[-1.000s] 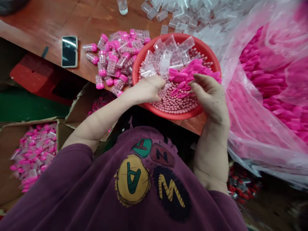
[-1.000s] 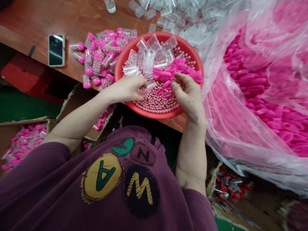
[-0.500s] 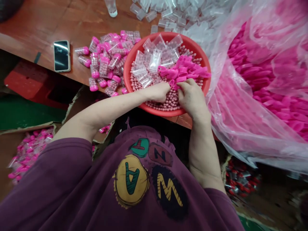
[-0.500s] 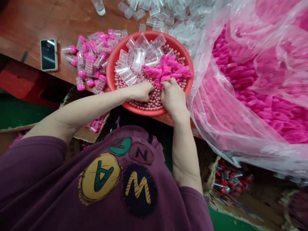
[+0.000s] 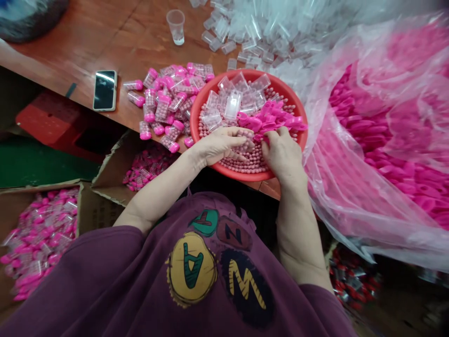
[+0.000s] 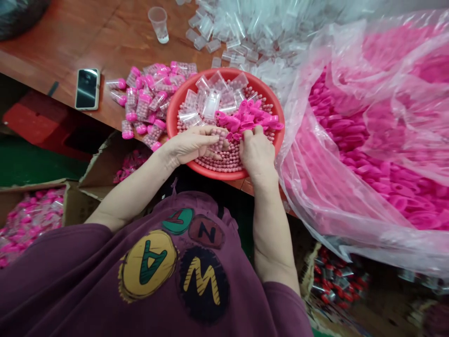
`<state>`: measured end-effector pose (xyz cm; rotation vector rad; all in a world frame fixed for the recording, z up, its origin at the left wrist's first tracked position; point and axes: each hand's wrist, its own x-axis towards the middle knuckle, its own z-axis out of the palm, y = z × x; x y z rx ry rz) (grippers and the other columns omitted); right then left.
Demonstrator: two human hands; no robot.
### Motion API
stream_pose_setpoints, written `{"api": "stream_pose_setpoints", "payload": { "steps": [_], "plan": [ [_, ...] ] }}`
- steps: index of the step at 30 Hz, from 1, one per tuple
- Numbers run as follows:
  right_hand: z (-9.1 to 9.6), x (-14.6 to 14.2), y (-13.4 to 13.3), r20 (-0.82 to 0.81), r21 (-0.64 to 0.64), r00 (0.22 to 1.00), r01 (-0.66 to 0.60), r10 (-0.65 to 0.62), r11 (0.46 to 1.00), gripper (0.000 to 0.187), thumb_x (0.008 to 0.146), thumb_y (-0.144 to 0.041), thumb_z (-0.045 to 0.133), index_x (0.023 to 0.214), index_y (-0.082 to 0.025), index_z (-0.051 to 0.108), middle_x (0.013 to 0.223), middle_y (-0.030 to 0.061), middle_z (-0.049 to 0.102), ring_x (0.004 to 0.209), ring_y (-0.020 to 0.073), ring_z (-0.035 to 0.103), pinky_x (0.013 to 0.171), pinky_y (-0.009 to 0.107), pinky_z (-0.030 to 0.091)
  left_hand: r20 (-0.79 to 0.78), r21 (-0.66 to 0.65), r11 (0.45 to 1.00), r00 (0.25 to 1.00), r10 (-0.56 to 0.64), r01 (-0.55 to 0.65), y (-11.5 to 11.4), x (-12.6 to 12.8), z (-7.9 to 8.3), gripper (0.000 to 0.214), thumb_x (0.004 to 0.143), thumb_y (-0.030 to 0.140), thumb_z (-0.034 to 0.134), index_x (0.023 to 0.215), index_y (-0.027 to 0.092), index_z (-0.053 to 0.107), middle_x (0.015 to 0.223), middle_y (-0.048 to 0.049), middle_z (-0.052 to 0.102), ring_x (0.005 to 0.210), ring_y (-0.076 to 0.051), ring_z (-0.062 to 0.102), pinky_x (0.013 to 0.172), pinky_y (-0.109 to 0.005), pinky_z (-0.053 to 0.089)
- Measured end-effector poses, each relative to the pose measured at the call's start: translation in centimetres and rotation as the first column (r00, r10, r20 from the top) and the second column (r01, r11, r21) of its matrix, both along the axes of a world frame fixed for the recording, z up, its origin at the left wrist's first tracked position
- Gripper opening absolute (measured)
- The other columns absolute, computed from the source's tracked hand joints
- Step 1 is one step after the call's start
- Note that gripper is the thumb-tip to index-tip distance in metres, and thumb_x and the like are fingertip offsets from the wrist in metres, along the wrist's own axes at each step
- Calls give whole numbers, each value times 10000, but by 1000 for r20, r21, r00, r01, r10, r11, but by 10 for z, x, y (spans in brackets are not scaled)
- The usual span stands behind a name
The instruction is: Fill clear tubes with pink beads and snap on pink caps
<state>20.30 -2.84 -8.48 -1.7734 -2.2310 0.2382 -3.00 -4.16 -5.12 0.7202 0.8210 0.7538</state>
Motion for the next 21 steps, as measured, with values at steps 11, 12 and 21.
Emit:
{"api": "stream_pose_setpoints", "payload": {
  "steps": [11, 12, 21],
  "plan": [
    [37, -27, -14, -346, 91, 921, -158, 180, 983, 440, 1071, -263, 521, 1439, -268, 763, 1267, 135, 765, 1088, 315, 773, 1040, 544, 664, -102, 83, 997, 995, 10, -1, 0, 7, -1, 356, 803, -49, 601, 1050, 207, 600, 905, 19, 682, 745, -105, 666, 638, -242, 416],
    [38, -28, -15, -337, 83, 923, -165, 184, 983, 461, 1058, -242, 512, 1446, -269, 760, 1303, 139, 760, 1116, 317, 773, 1049, 542, 665, -109, 89, 996, 994, 6, 3, -1, 7, 0, 326, 815, -46, 603, 1021, 206, 597, 887, 21, 668, 734, -103, 654, 639, -243, 415],
    [44, -21, -24, -339, 45, 903, -265, 264, 963, 481, 962, -196, 569, 1399, -303, 738, 1500, 144, 690, 1475, 373, 661, 1286, 642, 545, -151, 74, 995, 987, -52, 64, 2, 3, 0, 79, 947, 111, 673, 939, 188, 692, 825, -13, 701, 721, -128, 654, 680, -272, 489]
  ]
}}
